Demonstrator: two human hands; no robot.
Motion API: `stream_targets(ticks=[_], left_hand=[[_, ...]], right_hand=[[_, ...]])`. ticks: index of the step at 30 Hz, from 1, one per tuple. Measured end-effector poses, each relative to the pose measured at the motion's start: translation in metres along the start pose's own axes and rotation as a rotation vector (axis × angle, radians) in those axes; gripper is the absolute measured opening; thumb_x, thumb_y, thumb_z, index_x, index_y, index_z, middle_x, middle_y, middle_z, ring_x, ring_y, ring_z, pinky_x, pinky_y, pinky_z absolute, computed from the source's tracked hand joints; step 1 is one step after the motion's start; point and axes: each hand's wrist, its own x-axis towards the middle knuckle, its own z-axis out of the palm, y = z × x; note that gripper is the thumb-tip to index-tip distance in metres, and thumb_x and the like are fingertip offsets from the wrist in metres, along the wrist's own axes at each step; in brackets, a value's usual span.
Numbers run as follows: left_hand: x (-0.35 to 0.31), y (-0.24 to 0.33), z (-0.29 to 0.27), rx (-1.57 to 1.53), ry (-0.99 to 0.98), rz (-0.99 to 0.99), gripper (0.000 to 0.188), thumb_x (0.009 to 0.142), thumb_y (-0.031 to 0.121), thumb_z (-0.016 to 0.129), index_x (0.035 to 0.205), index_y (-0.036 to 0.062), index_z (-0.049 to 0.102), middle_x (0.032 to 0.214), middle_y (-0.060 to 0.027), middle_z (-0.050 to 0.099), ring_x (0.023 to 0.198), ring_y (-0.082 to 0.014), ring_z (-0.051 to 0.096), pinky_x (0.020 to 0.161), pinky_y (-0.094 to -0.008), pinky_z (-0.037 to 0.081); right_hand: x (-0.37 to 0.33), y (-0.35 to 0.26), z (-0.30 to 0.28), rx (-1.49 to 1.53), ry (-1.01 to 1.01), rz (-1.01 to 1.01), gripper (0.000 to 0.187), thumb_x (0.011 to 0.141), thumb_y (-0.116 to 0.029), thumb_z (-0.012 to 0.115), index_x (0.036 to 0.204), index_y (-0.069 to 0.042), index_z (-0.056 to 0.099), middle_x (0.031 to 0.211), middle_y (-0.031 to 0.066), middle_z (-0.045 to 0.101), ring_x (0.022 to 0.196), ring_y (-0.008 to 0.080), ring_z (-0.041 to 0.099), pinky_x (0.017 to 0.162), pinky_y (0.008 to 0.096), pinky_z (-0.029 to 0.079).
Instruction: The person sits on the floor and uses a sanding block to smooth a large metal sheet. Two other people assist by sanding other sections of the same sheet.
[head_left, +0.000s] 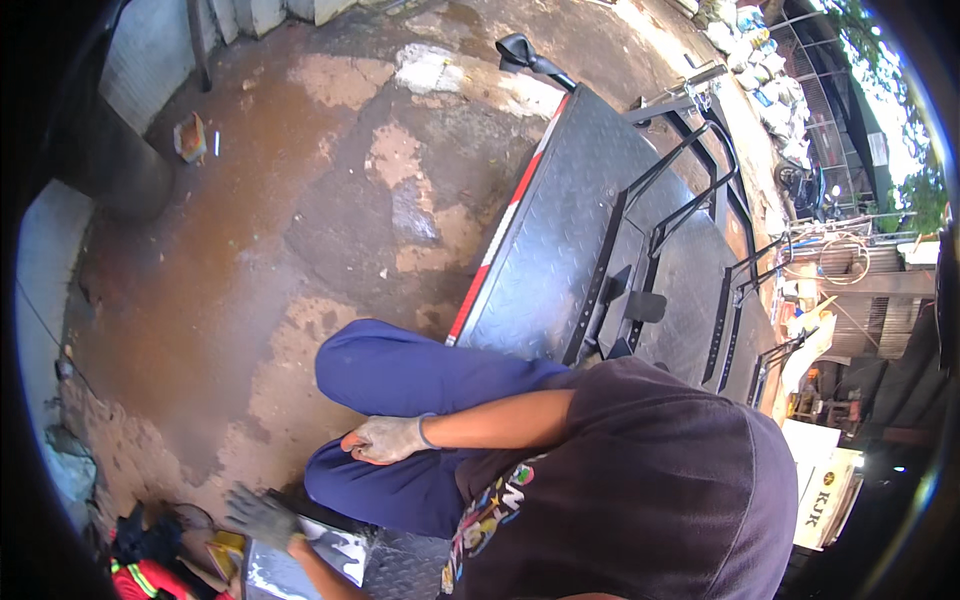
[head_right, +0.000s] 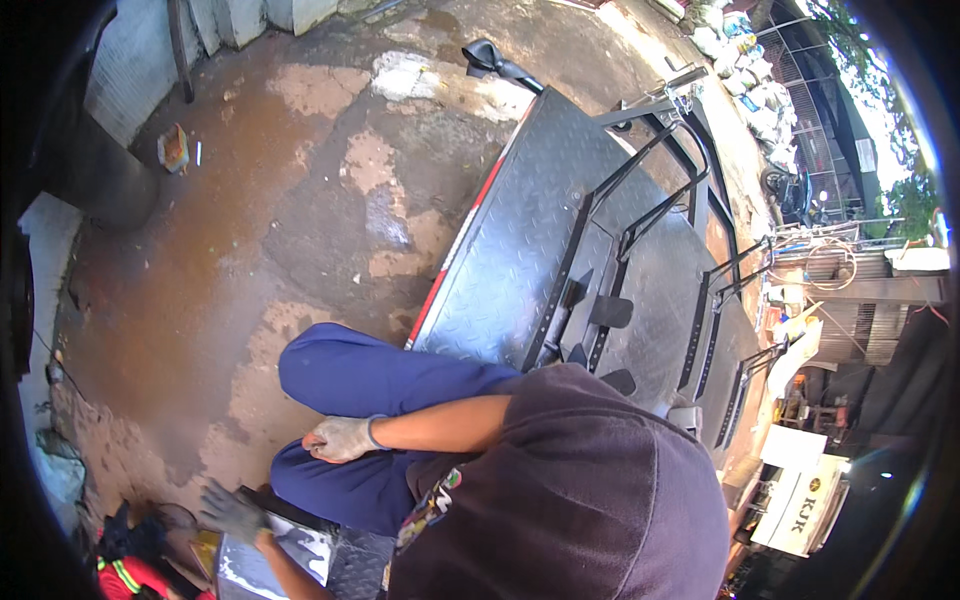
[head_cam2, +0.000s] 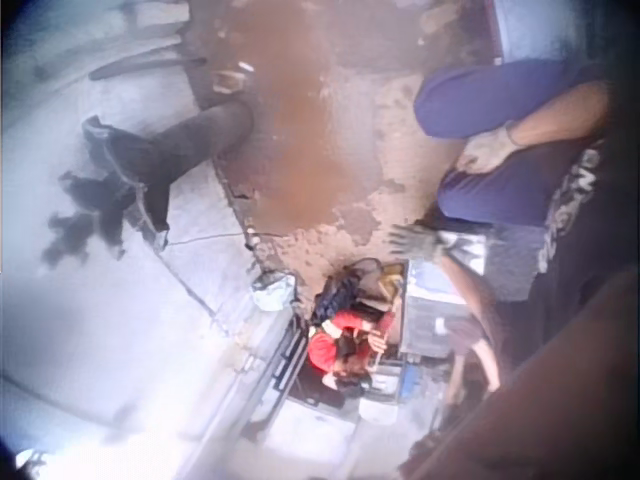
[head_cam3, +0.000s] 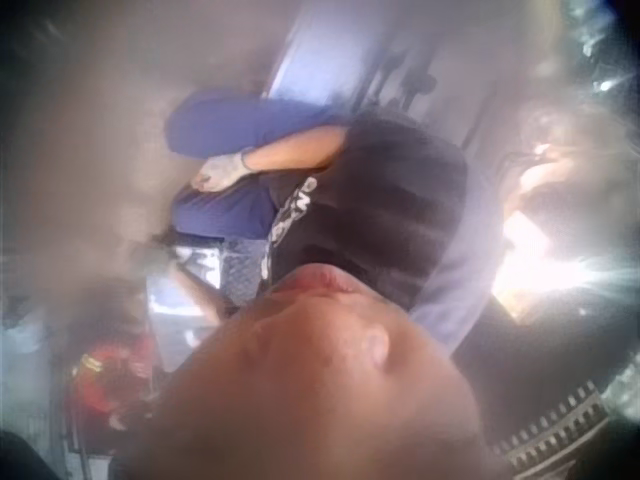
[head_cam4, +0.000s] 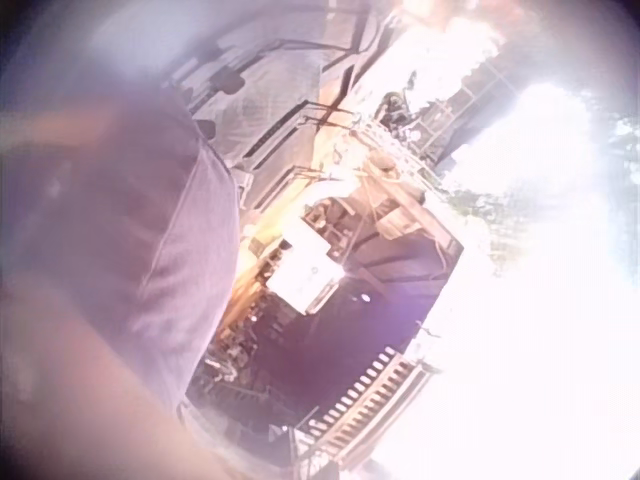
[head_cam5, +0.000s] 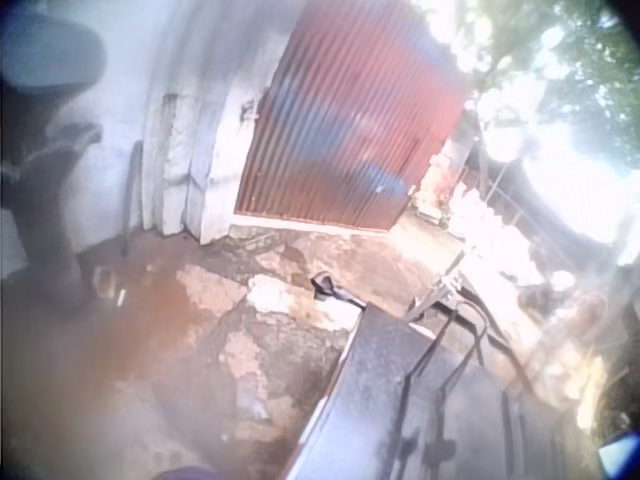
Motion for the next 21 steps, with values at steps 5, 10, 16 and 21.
stream_targets(ticks=[5,10,16,21], left_hand=[[0.013,0.043,-0.124,-0.311,-0.117,-0.077,0.052,0.104,0.037,0.043,0.146,0.0063,0.048,0.157,-0.0151,0.045,0.142,-0.0373,0.043,0.120,-0.0546,0.025],[0.050,-0.023,-0.022,-0.226,0.134,-0.262,0.061,0.099,0.030,0.047,0.153,0.0026,0.041,0.160,-0.0205,0.039,0.149,-0.0396,0.032,0.124,-0.0523,0.020],[-0.032,0.046,-0.087,-0.414,-0.279,-0.050,0.064,0.093,0.035,0.051,0.152,0.0087,0.043,0.159,-0.0200,0.039,0.150,-0.0369,0.032,0.125,-0.0577,0.012],[0.032,-0.008,-0.091,-0.268,-0.192,-0.239,0.062,0.095,0.030,0.049,0.153,0.0086,0.043,0.156,-0.0191,0.043,0.147,-0.0354,0.037,0.124,-0.0572,0.016]], right_hand=[[0.016,0.019,0.022,-0.062,0.033,0.108,0.034,0.095,-0.019,0.054,0.123,-0.002,0.066,0.108,0.0155,0.073,0.095,0.0295,0.070,0.085,0.0368,0.055],[0.017,0.013,0.016,-0.075,0.119,-0.097,0.034,0.097,-0.027,0.060,0.123,-0.007,0.067,0.090,0.0163,0.074,0.078,0.0263,0.072,0.070,0.0386,0.056],[0.019,0.029,0.004,0.240,0.158,0.227,0.039,0.104,-0.023,0.059,0.132,0.004,0.061,0.116,0.0194,0.072,0.103,0.0188,0.067,0.093,0.0295,0.050],[0.013,0.013,0.019,0.367,-0.074,0.181,0.042,0.104,-0.024,0.060,0.133,0.006,0.059,0.120,0.0144,0.071,0.103,0.0149,0.064,0.091,0.0285,0.050]])
